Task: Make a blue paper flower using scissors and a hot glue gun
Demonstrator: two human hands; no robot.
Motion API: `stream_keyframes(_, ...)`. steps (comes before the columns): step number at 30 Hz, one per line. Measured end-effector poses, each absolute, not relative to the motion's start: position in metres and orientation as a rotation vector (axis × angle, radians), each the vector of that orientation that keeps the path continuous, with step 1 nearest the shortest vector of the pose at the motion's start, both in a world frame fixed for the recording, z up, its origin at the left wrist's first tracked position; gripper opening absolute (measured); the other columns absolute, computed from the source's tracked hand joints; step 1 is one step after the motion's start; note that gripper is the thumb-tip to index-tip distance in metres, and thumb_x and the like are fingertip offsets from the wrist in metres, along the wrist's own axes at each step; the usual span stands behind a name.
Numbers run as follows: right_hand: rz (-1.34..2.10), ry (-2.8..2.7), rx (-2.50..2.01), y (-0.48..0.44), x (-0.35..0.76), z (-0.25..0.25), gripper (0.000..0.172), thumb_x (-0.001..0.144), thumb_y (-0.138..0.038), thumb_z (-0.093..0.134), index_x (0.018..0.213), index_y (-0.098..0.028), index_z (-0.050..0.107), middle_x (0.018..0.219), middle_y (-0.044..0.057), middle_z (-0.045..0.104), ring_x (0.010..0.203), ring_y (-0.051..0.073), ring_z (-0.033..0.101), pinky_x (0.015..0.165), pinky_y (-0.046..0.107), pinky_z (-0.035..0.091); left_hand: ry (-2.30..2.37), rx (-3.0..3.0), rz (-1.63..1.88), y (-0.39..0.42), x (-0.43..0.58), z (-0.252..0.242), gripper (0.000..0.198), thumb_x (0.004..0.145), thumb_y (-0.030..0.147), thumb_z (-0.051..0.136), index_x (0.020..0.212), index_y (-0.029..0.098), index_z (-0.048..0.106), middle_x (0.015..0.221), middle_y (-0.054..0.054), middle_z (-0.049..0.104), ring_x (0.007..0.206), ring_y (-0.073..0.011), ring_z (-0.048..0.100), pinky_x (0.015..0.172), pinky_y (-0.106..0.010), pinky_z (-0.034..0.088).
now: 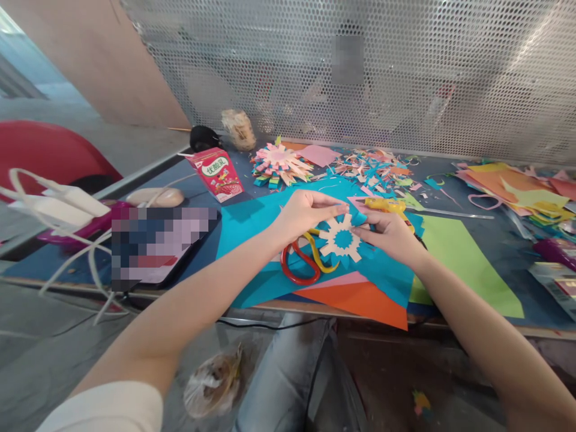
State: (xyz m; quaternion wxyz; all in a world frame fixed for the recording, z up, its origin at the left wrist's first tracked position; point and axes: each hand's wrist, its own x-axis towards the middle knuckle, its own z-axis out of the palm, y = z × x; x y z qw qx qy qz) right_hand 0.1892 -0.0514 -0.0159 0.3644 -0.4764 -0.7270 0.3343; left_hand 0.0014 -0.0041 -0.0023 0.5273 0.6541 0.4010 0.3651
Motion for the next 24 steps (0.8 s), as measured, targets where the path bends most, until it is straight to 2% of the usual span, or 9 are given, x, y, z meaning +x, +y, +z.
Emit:
stream_keyframes(3, 0.882, -1.868, -1.222, -0.05, 0.189, -0.017, 0.032, 0.075, -0.043, 0.062, 0.06, -0.017, 0.051, 0.056, -0.005, 0.04, 0.051, 0.006, 0.034, 0.048, 0.023, 0.028, 0.968, 1.543, 0.862, -0.004, 0.002, -0.004, 0.034, 0.061, 0.042, 0.076, 0.083, 0.015, 0.073, 0.064, -0.003, 0.067, 0.051, -0.0087, 0.055, 0.048, -0.02, 0.044)
stream_keyframes(5, 0.9, -1.852, -1.23, -0.05, 0.189, -0.018, 0.032, 0.074, -0.044, 0.062, 0.061, -0.016, 0.052, 0.056, -0.005, 0.041, 0.051, 0.006, 0.033, 0.048, 0.023, 0.028, 0.955, 1.509, 0.883, -0.002, 0.003, -0.006, 0.034, 0.066, 0.045, 0.072, 0.082, 0.015, 0.073, 0.065, -0.004, 0.067, 0.054, -0.0103, 0.058, 0.05, -0.021, 0.046)
stream_keyframes(8, 0.885, -1.803, -1.264, -0.048, 0.19, -0.018, 0.032, 0.074, -0.046, 0.061, 0.064, -0.016, 0.056, 0.056, -0.004, 0.044, 0.05, 0.006, 0.035, 0.046, 0.023, 0.027, 0.871, 1.426, 0.994, 0.006, 0.004, -0.01, 0.038, 0.076, 0.047, 0.062, 0.094, 0.015, 0.07, 0.079, -0.007, 0.071, 0.072, -0.0142, 0.065, 0.063, -0.024, 0.051)
stream_keyframes(11, 0.843, -1.73, -1.314, -0.045, 0.193, -0.016, 0.033, 0.072, -0.048, 0.062, 0.06, -0.017, 0.056, 0.053, -0.004, 0.044, 0.048, 0.007, 0.034, 0.044, 0.023, 0.025, 0.833, 1.407, 1.154, 0.015, 0.001, -0.014, 0.038, 0.077, 0.04, 0.064, 0.106, 0.016, 0.064, 0.092, -0.008, 0.071, 0.086, -0.0151, 0.065, 0.07, -0.024, 0.052)
stream_keyframes(17, 0.861, -1.654, -1.384, -0.041, 0.195, -0.01, 0.034, 0.067, -0.048, 0.064, 0.056, -0.018, 0.053, 0.046, -0.005, 0.039, 0.044, 0.006, 0.032, 0.043, 0.024, 0.023, 0.918, 1.416, 1.212, 0.02, -0.005, -0.008, 0.026, 0.074, 0.028, 0.066, 0.094, 0.012, 0.066, 0.086, -0.008, 0.071, 0.073, -0.0113, 0.063, 0.063, -0.022, 0.049)
stream_keyframes(21, 0.911, -1.609, -1.374, -0.039, 0.196, -0.012, 0.036, 0.065, -0.048, 0.066, 0.053, -0.018, 0.049, 0.046, -0.006, 0.038, 0.044, 0.006, 0.031, 0.043, 0.024, 0.022, 0.929, 1.489, 1.176, 0.022, -0.004, -0.008, 0.03, 0.068, 0.028, 0.072, 0.09, 0.01, 0.066, 0.077, -0.006, 0.069, 0.063, -0.01, 0.059, 0.06, -0.023, 0.048)
stream_keyframes(24, 0.939, -1.567, -1.373, -0.035, 0.202, -0.018, 0.036, 0.064, -0.047, 0.068, 0.054, -0.018, 0.05, 0.047, -0.006, 0.038, 0.044, 0.006, 0.03, 0.043, 0.024, 0.022, 0.911, 1.565, 1.151, 0.027, -0.004, -0.015, 0.029, 0.069, 0.028, 0.07, 0.092, 0.01, 0.065, 0.078, -0.006, 0.068, 0.062, -0.0095, 0.057, 0.056, -0.022, 0.046)
